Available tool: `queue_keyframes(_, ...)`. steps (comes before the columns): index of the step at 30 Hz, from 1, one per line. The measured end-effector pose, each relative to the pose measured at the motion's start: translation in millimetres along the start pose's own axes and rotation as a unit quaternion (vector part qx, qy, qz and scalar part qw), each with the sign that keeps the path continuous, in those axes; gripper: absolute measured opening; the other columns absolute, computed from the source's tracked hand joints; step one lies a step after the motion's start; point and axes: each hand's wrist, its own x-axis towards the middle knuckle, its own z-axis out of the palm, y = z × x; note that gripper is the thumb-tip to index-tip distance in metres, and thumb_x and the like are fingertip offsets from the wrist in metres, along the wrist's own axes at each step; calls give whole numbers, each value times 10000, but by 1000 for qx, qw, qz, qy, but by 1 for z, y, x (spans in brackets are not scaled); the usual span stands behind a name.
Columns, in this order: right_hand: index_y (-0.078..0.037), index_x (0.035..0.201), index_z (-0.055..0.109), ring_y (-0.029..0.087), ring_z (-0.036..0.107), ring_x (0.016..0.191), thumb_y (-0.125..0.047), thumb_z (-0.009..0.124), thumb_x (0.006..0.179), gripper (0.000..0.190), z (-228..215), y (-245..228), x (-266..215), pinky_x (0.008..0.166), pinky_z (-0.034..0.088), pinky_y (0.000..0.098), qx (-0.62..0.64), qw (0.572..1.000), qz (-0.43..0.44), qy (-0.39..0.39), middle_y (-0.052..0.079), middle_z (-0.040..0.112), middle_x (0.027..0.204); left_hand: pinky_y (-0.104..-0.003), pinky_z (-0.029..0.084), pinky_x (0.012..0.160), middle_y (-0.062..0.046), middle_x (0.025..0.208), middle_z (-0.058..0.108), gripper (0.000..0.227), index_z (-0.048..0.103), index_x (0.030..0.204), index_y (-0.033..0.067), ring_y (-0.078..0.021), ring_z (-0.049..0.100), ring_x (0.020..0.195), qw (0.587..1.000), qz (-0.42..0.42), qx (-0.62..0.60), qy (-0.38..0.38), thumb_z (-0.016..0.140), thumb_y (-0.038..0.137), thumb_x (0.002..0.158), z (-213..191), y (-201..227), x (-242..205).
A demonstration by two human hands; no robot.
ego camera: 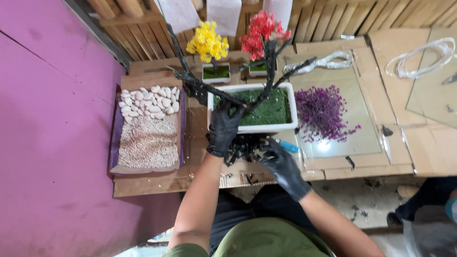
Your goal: The person wraps black tape around the branches of a small artificial bonsai tree to secure them. They then use a lighter to heat the ends of the tape, likely to seal or melt them into place. The task involves handling the tree, tape, and lighter on a workbench.
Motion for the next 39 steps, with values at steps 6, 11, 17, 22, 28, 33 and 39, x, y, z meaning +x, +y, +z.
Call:
queue_keyframes(6,-14,1358,597,250,646,1148,-11,535,996,368,-9,40,8,1016,490,328,144,930,336,23,141,651,1196,-499,612,756,-154,912,725,274,733,1020,108,-392,711,911,1000,14,3,5,804,346,906,0,-5,0)
queue_keyframes(11,47,1067,702,322,762,876,76,722,883,187,2,51,7,794,636,412,180,943,272,62,223,742,951,-506,599,804,-164,935,732,273,739,1063,99,-402,710,909,998,42,-28,26,799,333,935,4,-10,4)
queue_keyframes(17,-152,1366,640,312,697,963,-249,909,730,697,-21,131,-2,771,599,384,-278,960,-39,-18,106,674,1052,-533,593,815,-147,921,734,243,741,1025,112,-392,719,902,998,39,-50,24,793,333,940,-1,-6,4)
queue_keyframes(22,-180,1409,625,392,607,1134,-223,795,810,624,-45,120,1,927,507,518,-454,888,-7,-75,143,644,1216,-519,591,826,-138,917,734,239,736,1024,118,-377,725,909,997,36,-58,30,797,332,937,1,-5,2)
queue_keyframes(28,-131,1223,685,396,631,962,-226,756,846,395,-59,158,2,818,524,484,-530,841,-51,-95,154,657,995,-508,580,835,-134,890,732,253,741,981,113,-377,724,894,998,25,-49,37,821,342,908,0,2,3)
queue_keyframes(33,107,1232,602,567,575,951,-93,689,931,372,-48,123,-1,853,530,572,-369,927,-29,-65,389,610,978,-467,588,813,-105,867,734,246,742,931,150,-348,731,883,999,19,-21,43,836,370,874,4,0,4)
queue_keyframes(39,-161,1410,550,319,700,981,-135,720,871,566,-20,43,21,893,550,467,-142,969,203,-27,115,701,1006,-469,589,821,-125,879,733,264,734,960,126,-363,728,887,999,13,-4,37,828,361,884,2,-6,4)
